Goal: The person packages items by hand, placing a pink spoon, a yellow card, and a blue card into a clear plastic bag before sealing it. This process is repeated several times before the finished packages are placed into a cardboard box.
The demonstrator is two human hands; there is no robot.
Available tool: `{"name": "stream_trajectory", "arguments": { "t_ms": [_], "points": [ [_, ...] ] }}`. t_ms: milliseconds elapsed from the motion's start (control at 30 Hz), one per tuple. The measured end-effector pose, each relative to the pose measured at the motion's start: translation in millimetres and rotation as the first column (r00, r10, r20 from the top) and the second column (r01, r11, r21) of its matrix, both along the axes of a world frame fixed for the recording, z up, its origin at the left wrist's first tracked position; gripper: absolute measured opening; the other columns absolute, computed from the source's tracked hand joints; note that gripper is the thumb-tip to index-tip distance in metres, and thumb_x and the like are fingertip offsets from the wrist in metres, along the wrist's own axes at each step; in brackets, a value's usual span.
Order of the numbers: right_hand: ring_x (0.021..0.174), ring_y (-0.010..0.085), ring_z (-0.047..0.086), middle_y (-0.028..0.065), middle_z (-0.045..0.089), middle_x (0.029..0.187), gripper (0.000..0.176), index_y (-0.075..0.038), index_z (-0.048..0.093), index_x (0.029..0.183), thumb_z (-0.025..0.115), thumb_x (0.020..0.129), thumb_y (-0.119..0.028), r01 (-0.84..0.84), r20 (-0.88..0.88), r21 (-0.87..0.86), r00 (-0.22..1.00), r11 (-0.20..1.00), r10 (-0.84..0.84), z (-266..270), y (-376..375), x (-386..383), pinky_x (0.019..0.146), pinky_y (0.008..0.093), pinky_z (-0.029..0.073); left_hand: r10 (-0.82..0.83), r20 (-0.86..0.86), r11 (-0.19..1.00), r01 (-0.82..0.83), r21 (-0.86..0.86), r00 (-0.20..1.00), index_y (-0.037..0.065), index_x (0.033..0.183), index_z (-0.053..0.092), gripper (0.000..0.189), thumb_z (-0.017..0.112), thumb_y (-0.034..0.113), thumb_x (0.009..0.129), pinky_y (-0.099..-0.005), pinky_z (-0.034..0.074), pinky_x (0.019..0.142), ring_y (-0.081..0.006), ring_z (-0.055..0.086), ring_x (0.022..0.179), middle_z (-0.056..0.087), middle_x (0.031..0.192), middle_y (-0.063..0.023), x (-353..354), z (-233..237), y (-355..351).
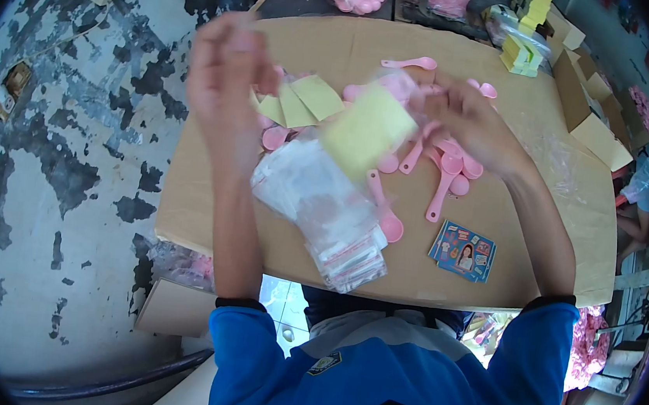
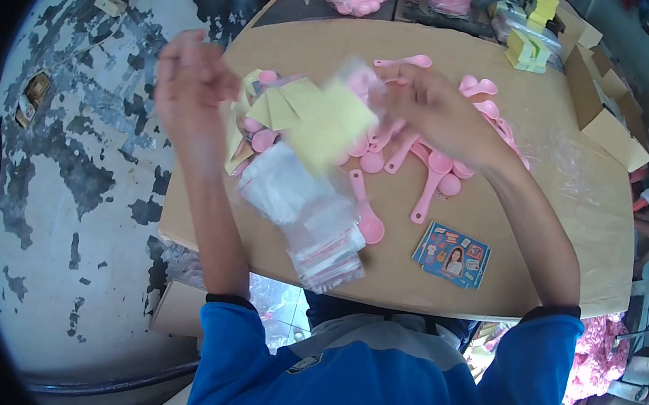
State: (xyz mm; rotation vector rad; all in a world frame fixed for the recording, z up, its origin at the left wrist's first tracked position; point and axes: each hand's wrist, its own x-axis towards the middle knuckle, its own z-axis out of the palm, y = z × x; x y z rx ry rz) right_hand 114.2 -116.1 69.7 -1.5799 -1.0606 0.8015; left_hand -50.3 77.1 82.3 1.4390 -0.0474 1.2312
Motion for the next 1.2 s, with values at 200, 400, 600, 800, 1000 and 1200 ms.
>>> {"name": "stream_trajectory", "arguments": {
  "t_ms": [200, 400, 600, 800, 1000, 1200],
  "points": [
    [0.073, 0.0179, 0.065, 0.0081, 0.065, 0.087, 0.039, -0.002, 0.061, 0.106, 0.062, 0.090, -0.038, -0.106, 0.611, -0.218, 0.761, 0.970, 0.220, -36.8, 19.1, -27.8, 0.064, 0.0322, 0.050, 0.117, -0.340, 0.928, 0.019, 0.372, 0.933, 0.001, 0.102, 0.060, 0.017, 0.063, 0.004, 0.085, -0.0272, 0.047, 0.074, -0.0136, 0.057, 0.079, 0.060, 0.092, -0.0069, -73.4, -31.8, 8.0],
    [0.074, 0.0205, 0.066, 0.0099, 0.067, 0.081, 0.029, 0.000, 0.062, 0.100, 0.069, 0.086, -0.025, -0.171, 0.377, -0.295, 0.883, 0.940, 0.279, -66.1, 24.3, -38.1, 0.067, 0.0323, 0.050, 0.157, -0.699, 0.777, 0.349, 0.523, 0.698, 0.006, 0.108, 0.065, 0.032, 0.073, 0.013, 0.078, -0.0477, 0.035, 0.108, -0.0332, 0.046, 0.128, 0.057, 0.130, -0.0105, -85.6, -102.1, -50.9],
    [0.081, 0.0183, 0.069, 0.0163, 0.071, 0.094, 0.029, 0.001, 0.062, 0.111, 0.067, 0.085, -0.011, -0.183, 0.375, -0.094, 0.904, 0.979, 0.205, -78.0, 17.8, -31.8, 0.070, 0.0298, 0.052, 0.219, -0.696, 0.810, 0.270, 0.520, 0.683, 0.007, 0.105, 0.067, 0.029, 0.073, 0.014, 0.078, -0.0480, 0.030, 0.111, -0.0328, 0.045, 0.130, 0.058, 0.131, -0.0094, -104.9, -110.3, -72.4],
    [0.085, 0.0154, 0.067, 0.0129, 0.070, 0.098, 0.031, 0.001, 0.059, 0.119, 0.063, 0.089, -0.007, -0.082, 0.420, -0.006, 0.904, 0.997, 0.077, -64.6, 1.7, -23.2, 0.074, 0.0276, 0.053, 0.232, -0.720, 0.790, 0.305, 0.532, 0.654, 0.008, 0.107, 0.067, 0.029, 0.071, 0.014, 0.079, -0.0493, 0.030, 0.111, -0.0347, 0.046, 0.129, 0.059, 0.129, -0.0098, -106.3, -106.3, -65.5],
    [0.077, 0.0067, 0.062, 0.0044, 0.067, 0.094, 0.031, -0.002, 0.055, 0.122, 0.062, 0.093, -0.010, -0.113, -0.007, 0.154, 0.993, 0.982, 0.115, -25.0, -31.2, -38.6, 0.066, 0.0217, 0.051, -0.500, -0.461, 0.866, 0.425, -0.262, 0.733, -0.002, 0.121, 0.059, 0.039, 0.055, 0.027, 0.095, -0.0373, 0.036, 0.104, -0.0223, 0.053, 0.119, 0.061, 0.123, -0.0124, -58.4, -87.0, -78.7],
    [0.071, 0.0144, 0.062, 0.0076, 0.065, 0.079, 0.027, -0.004, 0.055, 0.107, 0.068, 0.087, -0.016, -0.023, 0.573, -0.094, 0.816, 0.995, 0.073, -35.0, -99.7, -23.6, 0.063, 0.0274, 0.049, -0.670, -0.408, 0.724, 0.425, -0.543, 0.621, -0.001, 0.118, 0.058, 0.031, 0.049, 0.023, 0.100, -0.0326, 0.053, 0.085, -0.0203, 0.065, 0.099, 0.065, 0.109, -0.0125, 25.6, -35.2, -72.8]
  ]
}}
